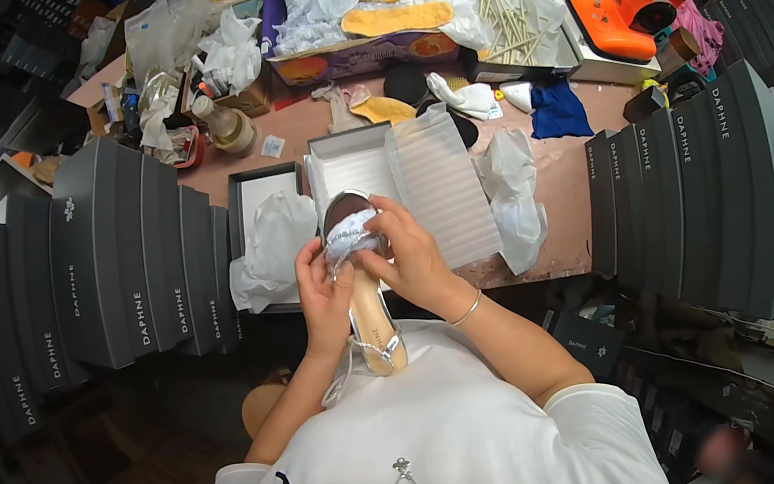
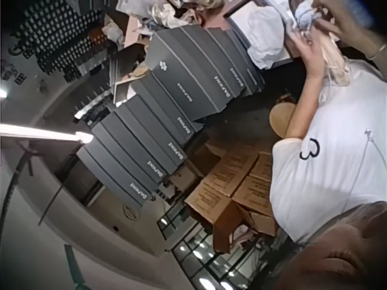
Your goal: Inspecting shoes and packing them into boxes with tissue paper, followed by labeling the boxes.
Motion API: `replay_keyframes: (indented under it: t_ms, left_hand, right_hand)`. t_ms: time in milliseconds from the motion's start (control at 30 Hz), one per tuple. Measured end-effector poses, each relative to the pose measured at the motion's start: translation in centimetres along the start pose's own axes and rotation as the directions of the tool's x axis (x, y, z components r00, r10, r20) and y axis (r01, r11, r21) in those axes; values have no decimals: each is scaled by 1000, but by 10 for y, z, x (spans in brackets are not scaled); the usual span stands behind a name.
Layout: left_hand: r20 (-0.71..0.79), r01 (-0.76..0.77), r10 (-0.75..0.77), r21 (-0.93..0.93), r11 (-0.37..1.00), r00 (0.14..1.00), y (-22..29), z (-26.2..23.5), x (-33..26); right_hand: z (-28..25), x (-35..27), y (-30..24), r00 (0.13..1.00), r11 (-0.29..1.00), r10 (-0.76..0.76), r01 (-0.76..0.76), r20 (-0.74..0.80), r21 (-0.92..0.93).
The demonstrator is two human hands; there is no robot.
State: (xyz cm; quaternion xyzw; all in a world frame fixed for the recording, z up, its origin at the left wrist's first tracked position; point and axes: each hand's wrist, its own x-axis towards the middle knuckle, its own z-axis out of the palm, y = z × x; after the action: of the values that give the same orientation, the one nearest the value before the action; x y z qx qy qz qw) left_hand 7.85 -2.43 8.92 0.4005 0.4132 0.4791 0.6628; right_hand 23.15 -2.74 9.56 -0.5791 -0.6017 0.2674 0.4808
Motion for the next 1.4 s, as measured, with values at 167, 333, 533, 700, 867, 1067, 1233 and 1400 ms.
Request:
replay_keyframes:
  t_ms: [167,333,533,700,867,1067,1233,1400]
  left_hand:
    - [288,656,-590,-319,684,754,11,-3,-13]
    - [129,496,-490,-412,764,862,18,-26,20]
    - [187,521,-487,-255,815,853,24,-28,25]
    - [226,641,-617,-460,615,754,1,-52,30]
    - [286,760,-735,-465,454,615,-5,-67,25]
    - [285,731,-676,-334,595,680,-9,-68,18]
    - [266,-155,38,435,887,963,14,-57,-24]
    - [510,254,-245,53,966,824,21,-78,-35]
  right_hand:
    - [-5,6,3,991,996,83,-79,108,-37]
    - [-36,5,-44,841,954,-101,-69,531,291]
    - [-36,3,-39,645,985,-166,143,746,95]
    - [-47,0,-34,647,973,-228,124,728,195]
    - [-20,-6,-14,653,854,-372,520,660,-33]
    - [-11,-3,-23,716,921,4,-274,698,277]
    - [-3,-4,-11,665,472,221,-713,714,518]
    - [-14,-6,-10,492,187,105,-863,864,468]
